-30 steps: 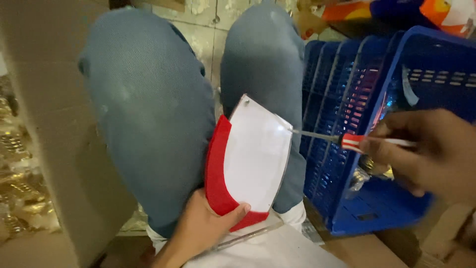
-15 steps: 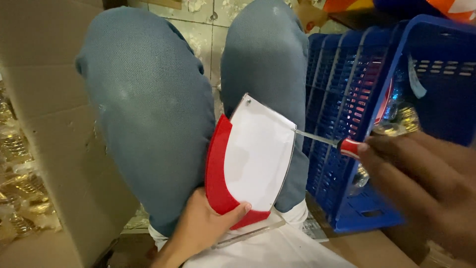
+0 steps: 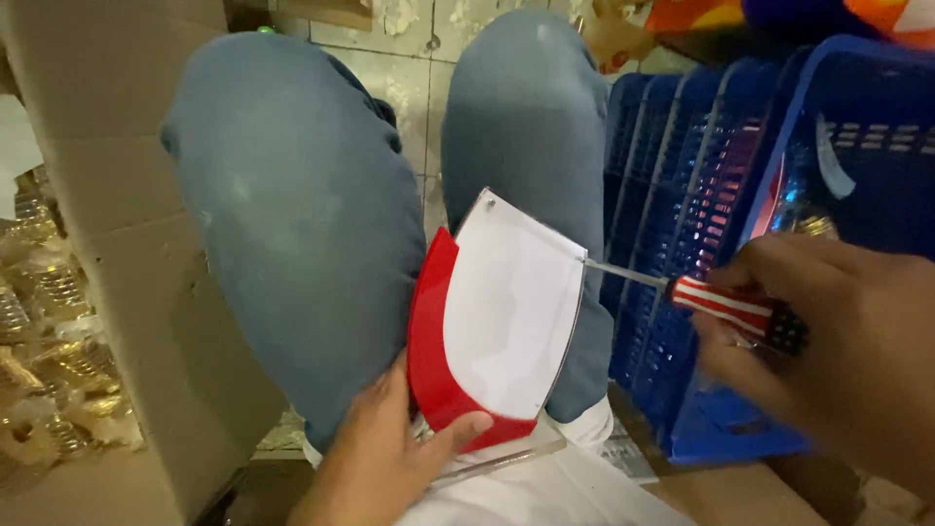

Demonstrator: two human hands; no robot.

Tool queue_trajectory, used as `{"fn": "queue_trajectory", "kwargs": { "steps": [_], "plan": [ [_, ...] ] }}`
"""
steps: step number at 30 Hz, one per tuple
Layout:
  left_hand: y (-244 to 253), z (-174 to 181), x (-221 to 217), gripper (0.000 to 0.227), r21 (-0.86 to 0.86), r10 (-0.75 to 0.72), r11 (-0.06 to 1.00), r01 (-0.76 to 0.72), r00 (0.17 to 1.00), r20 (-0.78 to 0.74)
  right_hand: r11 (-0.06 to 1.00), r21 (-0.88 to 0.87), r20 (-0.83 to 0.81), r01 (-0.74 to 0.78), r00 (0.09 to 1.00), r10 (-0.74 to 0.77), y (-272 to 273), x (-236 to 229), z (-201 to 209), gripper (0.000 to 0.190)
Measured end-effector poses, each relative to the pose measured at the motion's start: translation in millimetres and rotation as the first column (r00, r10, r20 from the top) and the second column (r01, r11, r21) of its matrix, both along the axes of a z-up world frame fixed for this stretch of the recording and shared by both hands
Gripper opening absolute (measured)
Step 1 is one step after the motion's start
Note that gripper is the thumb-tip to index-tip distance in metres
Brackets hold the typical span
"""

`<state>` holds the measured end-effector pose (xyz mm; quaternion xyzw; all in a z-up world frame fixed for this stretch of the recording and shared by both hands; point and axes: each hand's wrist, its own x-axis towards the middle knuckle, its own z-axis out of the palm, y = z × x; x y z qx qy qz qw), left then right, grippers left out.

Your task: The person is assembling a trophy by using a screwdriver to secure screws that attach a red shield-shaped plaque to a white base.

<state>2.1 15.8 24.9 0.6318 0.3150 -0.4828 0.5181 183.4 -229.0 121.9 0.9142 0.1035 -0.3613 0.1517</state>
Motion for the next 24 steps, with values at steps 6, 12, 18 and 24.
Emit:
{"fn": "queue_trajectory", "kwargs": {
  "steps": [6, 12, 18, 24],
  "plan": [
    [-17.3, 38.6, 45.0, 0.064, 0.841, -0.710, 0.537, -0.064, 0.504, 0.492, 0.998, 0.034, 0.020, -0.047, 0.999, 0.046, -6.2, -8.2, -4.3, 0.037],
    [-46.4, -4.2, 126.3, 0.019, 0.854, -0.860, 0.510, -0.104, -0.032, 0.510, 0.985, 0.083, 0.006, -0.151, 0.988, 0.151, -1.5, -14.3, 3.5, 0.027],
    [-54.0, -25.4, 145.2, 0.015, 0.801, -0.804, 0.593, -0.084, -0.119, 0.583, 0.995, -0.019, -0.159, -0.098, 0.983, 0.093, 5.5, -17.7, 13.6, 0.027],
    [-50.6, -19.3, 141.8, 0.025, 0.762, -0.755, 0.648, -0.013, -0.146, 0.639, 0.983, 0.096, -0.091, -0.160, 0.981, 0.168, -9.0, -37.1, 18.6, 0.027]
  ]
}}
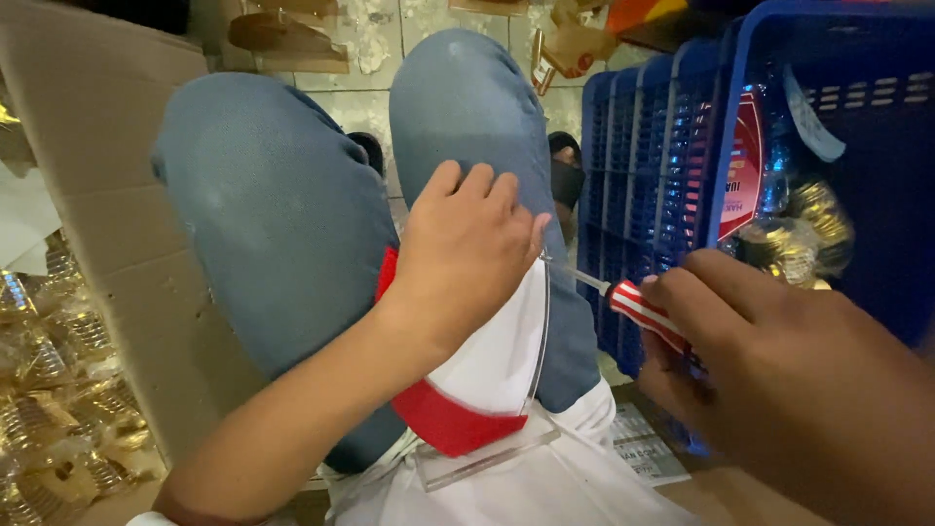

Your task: The person is assembling a trophy by using a screwdriver to secure screws that attach a red shield-shaped plaque to a white base.

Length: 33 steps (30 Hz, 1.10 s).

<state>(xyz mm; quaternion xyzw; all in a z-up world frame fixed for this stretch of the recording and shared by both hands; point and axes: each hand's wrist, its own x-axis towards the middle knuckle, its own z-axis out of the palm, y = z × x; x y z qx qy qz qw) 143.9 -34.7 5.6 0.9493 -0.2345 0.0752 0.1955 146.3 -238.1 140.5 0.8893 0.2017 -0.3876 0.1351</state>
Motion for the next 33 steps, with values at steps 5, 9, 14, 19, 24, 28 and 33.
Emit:
{"fn": "queue_trajectory", "kwargs": {
  "steps": [5, 9, 14, 19, 24, 28, 33],
  "plan": [
    [-1.1, -4.6, -6.3, 0.029, -0.015, 0.007, 1.000, -0.007, 1.000, 0.014, 0.999, 0.022, 0.027, 0.035, 0.999, -0.035, -1.1, -12.3, 5.7, 0.022],
    [6.1, 2.5, -11.7, 0.033, -0.057, 0.039, 0.998, -0.037, 0.999, 0.036, 0.988, -0.134, -0.018, 0.073, 0.997, -0.076, -14.6, -18.6, 11.5, 0.050],
    [18.3, 25.8, -23.2, 0.030, -0.098, 0.041, 0.995, -0.030, 0.993, 0.113, 0.736, 0.567, 0.018, 0.369, 0.888, -0.459, -80.1, -54.9, 12.8, 0.037],
    [28.3, 60.7, -45.8, 0.027, -0.073, 0.060, 0.996, -0.047, 0.981, 0.187, 0.362, 0.772, -0.183, 0.522, 0.729, -0.659, -35.3, -111.9, -81.8, 0.043],
    [31.4, 88.1, -76.5, 0.029, 0.012, 0.042, 0.999, -0.045, 0.972, 0.232, -0.029, 0.884, -0.379, 0.466, 0.680, -0.628, 14.1, -164.8, -139.5, 0.036],
    [29.4, 110.5, -106.0, 0.030, 0.078, 0.073, 0.992, -0.103, 0.944, 0.321, -0.183, 0.875, -0.468, 0.448, 0.686, -0.558, 22.2, -181.7, -136.6, 0.016],
    [32.8, 154.1, -146.0, 0.025, 0.089, 0.155, 0.976, -0.200, 0.917, 0.368, -0.326, 0.871, -0.487, 0.367, 0.724, -0.489, 30.2, -187.3, -127.7, 0.014]
  ]
}}
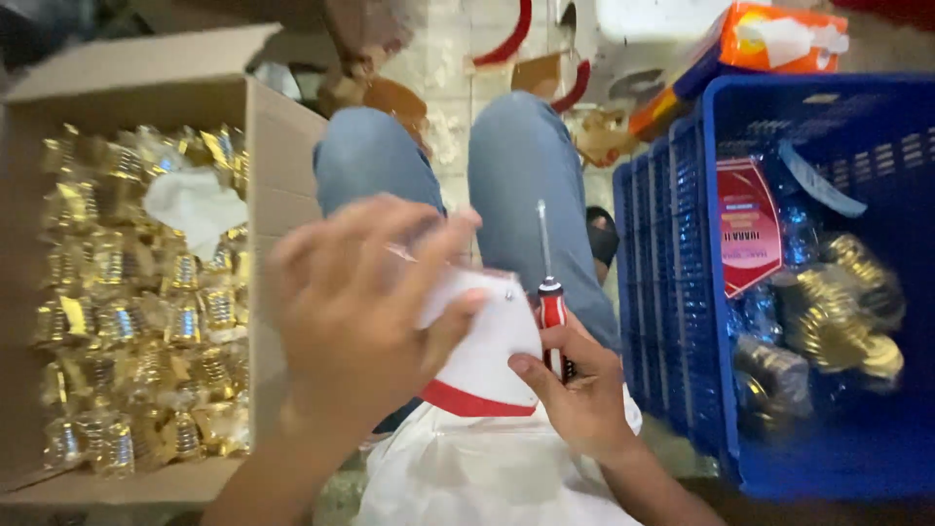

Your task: The person is assembling a trophy by using a screwdriver to secure screws that attach a red shield-shaped plaque to a white base.

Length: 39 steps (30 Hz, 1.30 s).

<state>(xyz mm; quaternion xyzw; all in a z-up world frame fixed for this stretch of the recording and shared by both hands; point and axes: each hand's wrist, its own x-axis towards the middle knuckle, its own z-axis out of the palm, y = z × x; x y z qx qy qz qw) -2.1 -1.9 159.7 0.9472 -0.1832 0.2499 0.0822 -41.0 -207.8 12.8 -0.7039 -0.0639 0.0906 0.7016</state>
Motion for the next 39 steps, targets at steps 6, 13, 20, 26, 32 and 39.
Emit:
{"fn": "queue_trajectory", "kwargs": {
  "steps": [6, 13, 20, 26, 32, 39],
  "plan": [
    [20.7, -67.9, -60.3, 0.071, -0.809, 0.103, 0.493, -0.320, 0.945, -0.311, 0.985, -0.007, 0.095, 0.173, 0.981, -0.171, 21.4, -7.6, 18.8, 0.010],
    [3.1, -128.5, -17.1, 0.074, -0.706, -0.147, -0.158, -0.691, 0.723, -0.675, 0.971, -0.184, 0.404, 0.153, 0.912, -0.067, 36.4, -23.9, 52.7, 0.029],
    [-38.6, -298.2, 30.2, 0.012, -0.209, -0.625, -0.345, -0.915, 0.057, 0.779, 0.960, -0.244, 0.382, 0.140, 0.923, -0.037, -3.3, -41.1, 11.6, 0.042],
    [-49.2, -284.7, 24.7, 0.017, -0.174, -0.612, -0.386, -0.906, 0.110, 0.783, 0.938, -0.095, 0.055, 0.334, 0.942, -0.330, -9.2, -21.3, 33.5, 0.084],
    [-50.1, -320.5, 26.9, 0.008, -0.043, -0.750, -0.321, -0.946, 0.226, 0.622, 0.918, -0.153, 0.137, 0.365, 0.928, -0.346, -18.3, 9.5, 37.3, 0.069],
    [-56.8, -160.0, 38.1, 0.081, -0.251, -0.447, -0.162, -0.954, 0.298, -0.843, 0.773, -0.400, 0.350, 0.492, 0.862, -0.367, -50.0, 47.2, 43.1, 0.042]
  ]
}}
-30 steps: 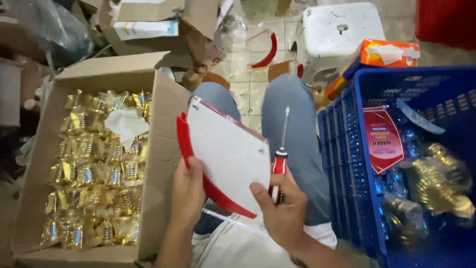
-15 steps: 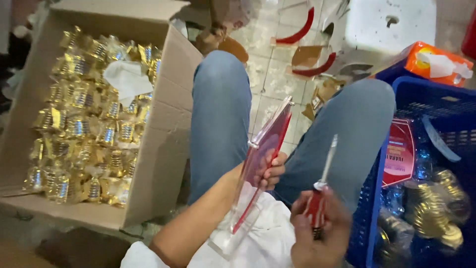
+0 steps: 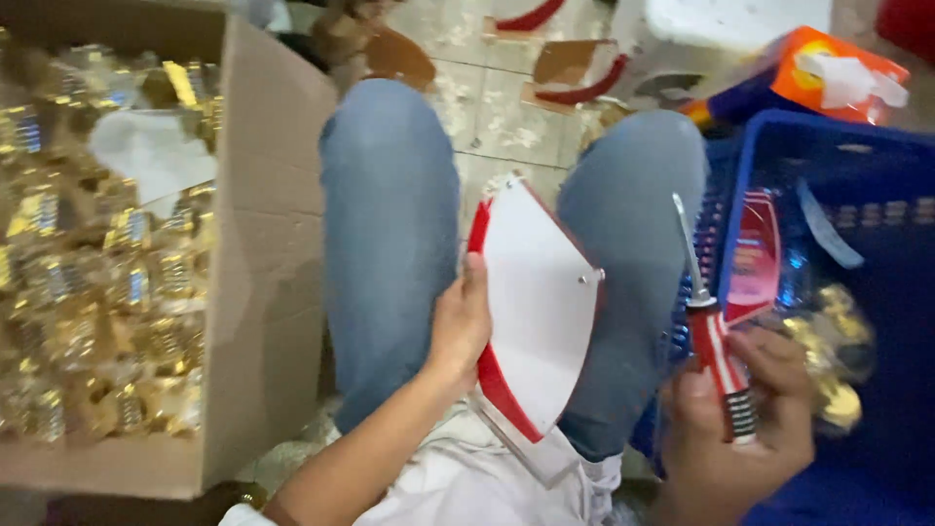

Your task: The person is assembling a trophy by using a screwdriver to secure screws that attach a red shield-shaped plaque to a white base.

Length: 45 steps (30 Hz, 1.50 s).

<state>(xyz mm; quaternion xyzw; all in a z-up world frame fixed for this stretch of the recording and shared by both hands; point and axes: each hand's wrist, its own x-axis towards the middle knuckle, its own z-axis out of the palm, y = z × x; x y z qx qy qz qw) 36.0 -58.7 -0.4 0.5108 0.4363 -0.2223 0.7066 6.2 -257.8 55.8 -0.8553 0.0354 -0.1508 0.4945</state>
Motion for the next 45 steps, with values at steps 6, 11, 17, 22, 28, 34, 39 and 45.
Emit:
{"fn": "queue_trajectory", "kwargs": {
  "steps": [6, 11, 17, 22, 28, 34, 39, 45],
  "plan": [
    [-19.4, -37.6, -23.5, 0.058, 0.248, 0.044, 0.963, -0.109, 0.966, 0.255, 0.911, 0.409, 0.115, 0.056, 0.987, -0.112, -24.1, 0.5, -3.1, 0.042],
    [-20.0, -45.1, -26.8, 0.053, 0.478, -0.074, 0.875, -0.080, 0.953, 0.295, 0.993, -0.020, -0.087, -0.117, 0.990, 0.115, -90.4, -41.8, 19.6, 0.054],
    [-13.2, -35.3, -12.7, 0.054, 0.379, -0.045, 0.925, -0.020, 0.986, 0.162, 0.980, -0.201, 0.154, -0.007, 0.987, 0.038, -50.4, -48.9, 6.7, 0.046],
    [-13.5, -47.5, -13.1, 0.048, 0.457, -0.069, 0.889, -0.022, 0.981, 0.181, 0.814, -0.533, 0.007, -0.231, 0.961, 0.277, -25.2, -21.3, 46.0, 0.039],
    [-12.4, -47.0, -11.3, 0.050, 0.457, -0.084, 0.889, -0.009, 0.980, 0.183, 0.886, -0.457, -0.042, -0.075, 0.997, 0.062, -0.7, -10.2, 50.0, 0.038],
    [-10.9, -45.6, -10.9, 0.049, 0.471, -0.125, 0.882, 0.023, 0.975, 0.186, 0.879, -0.464, -0.051, -0.114, 0.994, 0.102, -20.5, -4.3, 40.8, 0.039],
    [-11.3, -42.5, -10.6, 0.050, 0.460, -0.117, 0.888, 0.014, 0.974, 0.196, 0.878, -0.469, -0.072, -0.096, 0.995, 0.070, -11.5, -1.2, 52.5, 0.040],
    [-11.2, -37.9, -12.1, 0.047, 0.424, -0.104, 0.905, -0.017, 0.960, 0.260, 0.647, -0.587, -0.375, -0.486, 0.872, 0.315, -33.0, 32.0, 89.2, 0.063]
  ]
}}
